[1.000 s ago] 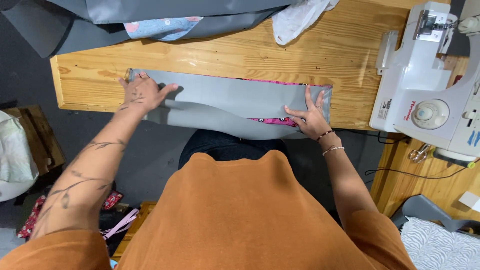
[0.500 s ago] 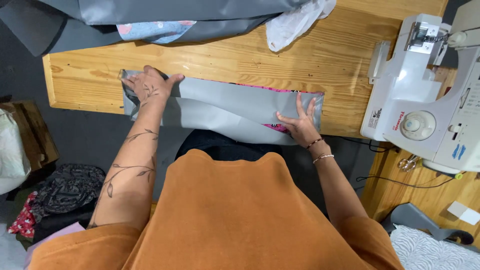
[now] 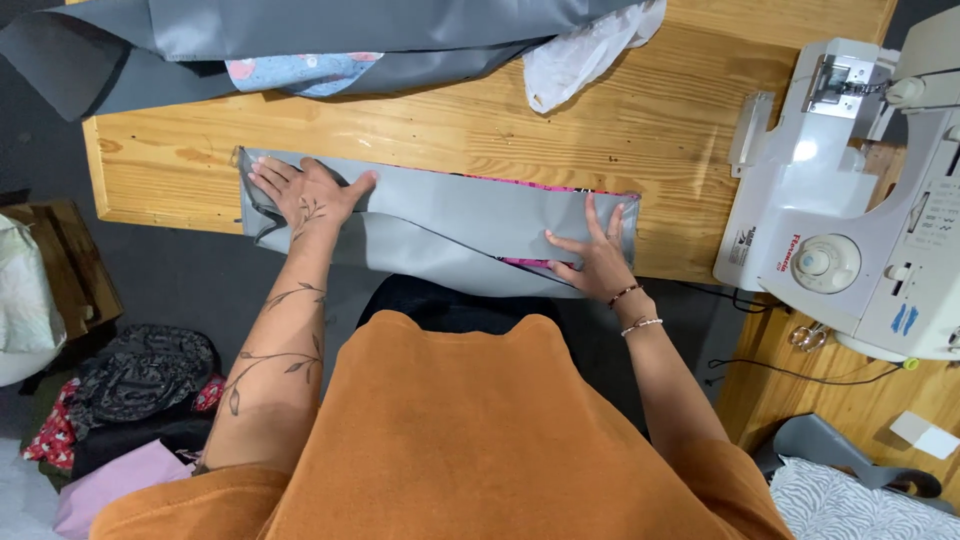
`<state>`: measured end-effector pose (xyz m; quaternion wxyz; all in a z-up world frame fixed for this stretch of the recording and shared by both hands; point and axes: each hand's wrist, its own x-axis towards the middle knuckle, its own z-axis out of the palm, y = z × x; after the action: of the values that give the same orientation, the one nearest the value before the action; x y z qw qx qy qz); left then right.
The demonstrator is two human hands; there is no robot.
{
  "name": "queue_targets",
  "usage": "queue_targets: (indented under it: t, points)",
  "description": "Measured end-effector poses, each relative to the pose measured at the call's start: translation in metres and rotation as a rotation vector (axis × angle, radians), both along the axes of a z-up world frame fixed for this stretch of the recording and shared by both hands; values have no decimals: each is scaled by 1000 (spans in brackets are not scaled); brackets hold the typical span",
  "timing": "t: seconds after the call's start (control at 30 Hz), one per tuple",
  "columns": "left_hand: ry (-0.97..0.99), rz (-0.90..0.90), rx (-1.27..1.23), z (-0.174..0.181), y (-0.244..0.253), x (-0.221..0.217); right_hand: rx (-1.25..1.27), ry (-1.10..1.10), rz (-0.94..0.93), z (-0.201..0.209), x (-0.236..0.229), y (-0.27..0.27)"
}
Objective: The person aligns and folds a gray fabric piece with a pink patterned lining on a wooden table. They use straight pins to secure the folded edges of the fabric, preparing it for sewing. The person then switches to a second gray fabric piece with a blue patterned lining and repeats the pinning process.
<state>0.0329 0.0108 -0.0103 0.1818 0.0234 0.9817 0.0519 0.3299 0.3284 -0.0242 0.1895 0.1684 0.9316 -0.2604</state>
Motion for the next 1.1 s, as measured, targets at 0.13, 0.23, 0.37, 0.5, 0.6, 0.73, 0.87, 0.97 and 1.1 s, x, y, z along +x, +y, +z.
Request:
queue_targets:
  t: [0.13, 0.23, 0.37, 0.5, 0.6, 0.73, 0.87, 0.97, 1.1]
  points:
    - [9, 2, 39, 6, 6, 3, 110, -52, 40, -22, -8, 13]
    - [26, -1, 24, 1, 3, 6, 226, -202, 37, -35, -38, 19]
    - [17, 3, 6, 6, 5, 3, 125, -80, -216, -15, -120, 2]
    - [-6, 1, -35, 0, 4, 0, -19, 237, -318, -44, -174, -10]
    - [-14, 20, -35, 1, 2, 0, 20, 102, -387, -71, -190, -12]
    - [-31, 30, -32, -3, 1, 1, 94, 13, -322, -81, -193, -19]
    - [-4, 35, -14, -12, -1, 1, 261, 75, -161, -77, -189, -33]
    - [12, 55, -10, -13, 0, 2, 122, 199, -153, -38, -193, -59]
    - [-17, 43, -24, -8, -1, 0, -273, 408, -177, -33, -210, -111]
